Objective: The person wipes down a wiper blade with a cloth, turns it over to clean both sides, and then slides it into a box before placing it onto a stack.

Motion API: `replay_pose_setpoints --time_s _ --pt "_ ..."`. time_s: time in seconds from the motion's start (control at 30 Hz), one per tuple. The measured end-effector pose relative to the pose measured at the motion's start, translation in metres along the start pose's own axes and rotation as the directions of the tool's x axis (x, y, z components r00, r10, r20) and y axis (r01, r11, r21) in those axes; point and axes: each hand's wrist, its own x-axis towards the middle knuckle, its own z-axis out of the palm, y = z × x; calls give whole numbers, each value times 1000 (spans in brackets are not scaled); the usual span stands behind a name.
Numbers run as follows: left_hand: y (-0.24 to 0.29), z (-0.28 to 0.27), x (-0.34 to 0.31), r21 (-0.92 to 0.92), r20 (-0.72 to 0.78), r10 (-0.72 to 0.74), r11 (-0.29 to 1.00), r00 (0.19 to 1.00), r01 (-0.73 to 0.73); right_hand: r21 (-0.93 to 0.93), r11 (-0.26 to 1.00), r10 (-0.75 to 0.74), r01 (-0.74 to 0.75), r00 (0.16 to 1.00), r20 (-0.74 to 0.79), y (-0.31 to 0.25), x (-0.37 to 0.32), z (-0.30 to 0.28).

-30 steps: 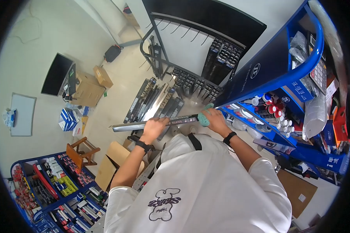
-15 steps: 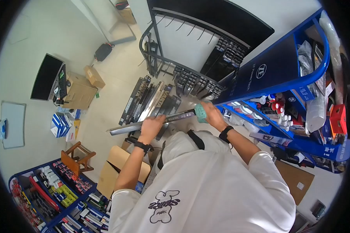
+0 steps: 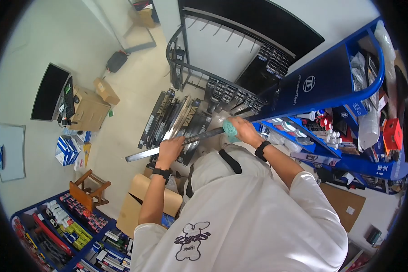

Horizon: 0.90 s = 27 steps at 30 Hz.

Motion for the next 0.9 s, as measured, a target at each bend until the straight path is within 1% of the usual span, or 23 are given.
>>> replay_pose_setpoints --time_s 0.07,0.13,0.17,0.2,0.27,0.3,0.37,0.4,0.53,0.57,0.6,0.63,0.67,0.7,0.83,0.9 --pt "-12 5 -5 20 0 -70 997 998 70 -26 994 102 -104 993 -52 4 14 5" --pt "-18 -2 -6 32 -28 -121 992 992 122 -48 993 104 -107 993 -61 0 35 0" --pt "-20 -5 -6 40 -53 -160 986 986 162 -59 987 145 -150 986 -84 -3 46 -3" --pt "-23 -8 -7 45 -58 -169 984 984 171 -70 979 185 -194 976 -110 -4 58 -6" --pt "-29 -15 -9 23 -97 -193 980 976 196 -81 985 145 -154 983 -109 2 78 -4" --pt "-30 -16 -10 41 -70 -243 968 967 246 -79 987 130 -140 983 -130 5 90 -4" --pt "-33 -18 -14 52 -64 -271 960 960 275 -51 992 108 -118 980 -170 10 108 0" --pt "-35 -18 -16 57 -51 -291 954 955 294 -47 993 97 -107 981 -166 10 117 0" --pt "-36 -17 -25 40 -53 -327 944 944 329 7 994 106 -106 979 -173 16 155 3" --pt "-34 -16 -27 13 -104 -325 945 940 328 41 990 141 -136 979 -150 18 163 6" --pt "-31 -16 -27 17 -103 -335 941 937 338 74 983 177 -169 976 -123 21 172 7" --pt "-29 -16 -29 25 -98 -355 933 930 359 82 983 171 -162 978 -117 23 180 10" --pt "-28 -15 -29 33 -93 -375 925 922 379 80 989 136 -125 979 -150 26 188 13" --pt "-24 -21 -27 48 -36 -411 910 911 412 76 993 104 -91 978 -181 30 196 17" --pt "-23 -23 -23 67 1 -445 894 896 444 61 997 59 -51 989 -139 45 232 26" --pt "-21 -24 -21 58 -6 -456 889 890 455 20 998 57 -54 986 -156 46 244 25"
